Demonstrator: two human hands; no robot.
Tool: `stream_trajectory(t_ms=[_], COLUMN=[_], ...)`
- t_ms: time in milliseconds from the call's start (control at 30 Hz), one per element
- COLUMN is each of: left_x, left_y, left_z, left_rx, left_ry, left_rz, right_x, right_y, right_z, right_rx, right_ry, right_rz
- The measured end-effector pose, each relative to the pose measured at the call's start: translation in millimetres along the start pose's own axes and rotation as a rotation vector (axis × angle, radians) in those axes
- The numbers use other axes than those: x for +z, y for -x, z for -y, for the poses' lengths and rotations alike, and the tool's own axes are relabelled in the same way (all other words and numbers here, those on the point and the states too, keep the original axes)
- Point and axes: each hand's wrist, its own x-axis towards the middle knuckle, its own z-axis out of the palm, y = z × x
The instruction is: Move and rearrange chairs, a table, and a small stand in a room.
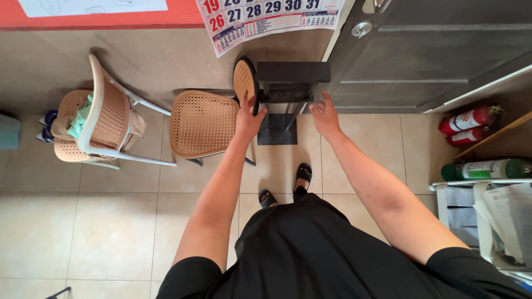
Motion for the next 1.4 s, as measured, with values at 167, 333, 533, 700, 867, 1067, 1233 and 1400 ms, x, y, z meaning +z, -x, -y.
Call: stream_trajectory(t_ms=[167,333,533,700,867,1067,1233,1400], left_x=[-7.4,-3.4,9.1,15.6,14.3,26.3,20.1,21.8], left_y=[21.7,35.6,32.8,24.9,42.8,49.0,45.8,58.1], left_z=[5.2,24.9,31.8,33.2,78.4,109.6,93.3,98.8], left_rx=[-0.069,-0.092,-0.073,-0.091,-0.369,-0.41,-0.472,-0.45], left_ry=[-0.043,-0.078,-0.105,-0.286,-0.588,-0.651,-0.66,-0.687], left_rz=[-0.02,-0.048,-0.071,-0.097,0.028,-0.038,-0.022,-0.053], right_x=[3.8,12.5,12.3,10.5,32.1,74.2,138.2,196.0], right_y=[14.0,19.8,7.9,-0.7,-14.2,-33.2,-39.1,-10.1], right_z=[11.1,7.3,3.2,5.5,-37.3,-20.0,-26.8,-21.5], right_rx=[0.023,0.055,0.069,0.068,0.135,0.213,0.317,0.565], right_ry=[0.055,0.026,0.068,0.079,0.184,0.127,0.179,-0.169], right_rz=[-0.004,0.021,0.043,0.014,0.192,0.393,0.601,0.707])
